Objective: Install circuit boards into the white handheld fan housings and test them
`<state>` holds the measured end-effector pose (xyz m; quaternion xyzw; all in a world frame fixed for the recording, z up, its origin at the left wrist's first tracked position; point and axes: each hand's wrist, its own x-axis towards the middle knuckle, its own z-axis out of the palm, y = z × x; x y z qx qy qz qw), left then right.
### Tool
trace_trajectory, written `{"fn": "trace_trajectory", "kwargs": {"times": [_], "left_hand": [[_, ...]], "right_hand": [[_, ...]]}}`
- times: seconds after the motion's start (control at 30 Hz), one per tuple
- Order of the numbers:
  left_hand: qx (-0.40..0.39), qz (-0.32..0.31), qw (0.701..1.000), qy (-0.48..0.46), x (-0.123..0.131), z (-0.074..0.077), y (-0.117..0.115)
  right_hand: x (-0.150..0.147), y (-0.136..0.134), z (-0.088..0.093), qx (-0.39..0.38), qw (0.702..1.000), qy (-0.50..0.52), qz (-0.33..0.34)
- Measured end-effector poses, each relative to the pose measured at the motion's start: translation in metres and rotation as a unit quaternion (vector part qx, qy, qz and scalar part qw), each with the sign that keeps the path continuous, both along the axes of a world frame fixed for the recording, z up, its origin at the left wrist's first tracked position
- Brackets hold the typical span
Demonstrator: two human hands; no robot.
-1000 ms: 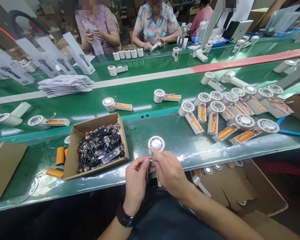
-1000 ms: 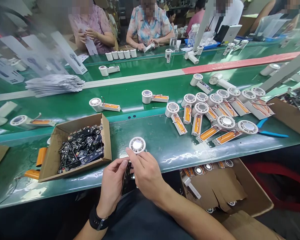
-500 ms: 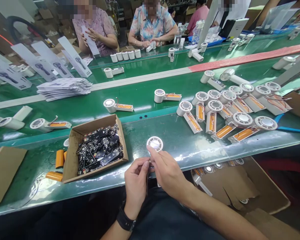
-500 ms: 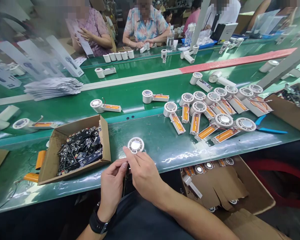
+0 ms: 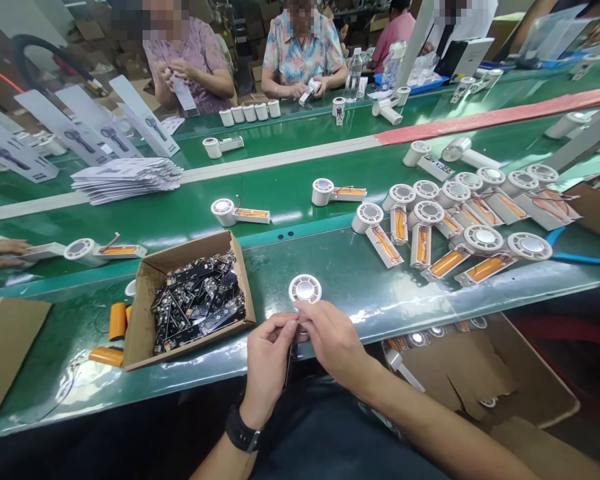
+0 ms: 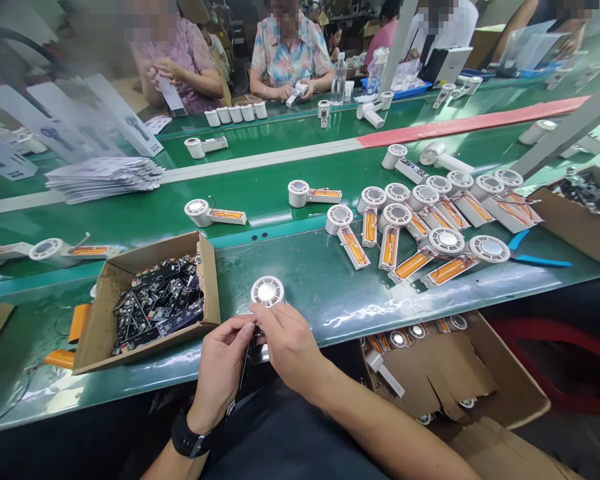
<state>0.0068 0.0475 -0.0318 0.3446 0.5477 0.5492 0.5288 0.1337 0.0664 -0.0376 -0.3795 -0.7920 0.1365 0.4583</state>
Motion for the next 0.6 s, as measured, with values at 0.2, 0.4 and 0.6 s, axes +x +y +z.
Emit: {"fn": "trace_trajectory", "kwargs": {"times": [0.2, 0.4, 0.6], "left_hand": [[0.0, -0.004, 0.999, 0.048, -0.002, 0.018, -0.006], [0.026, -0.063, 0.98, 0.184, -0.005, 0.026, -0.017], [0.002, -0.124, 0.938, 0.324, -0.001, 0.007, 0.007]], "right_hand": [[0.012, -0.015, 0.018, -0.176, 0.984, 0.0, -0.008], [0.032, -0.005, 0.018, -0.542, 0.772, 0.31, 0.12], [0.043, 0.009, 0.011, -0.64, 0.565, 0.458, 0.245]]}}
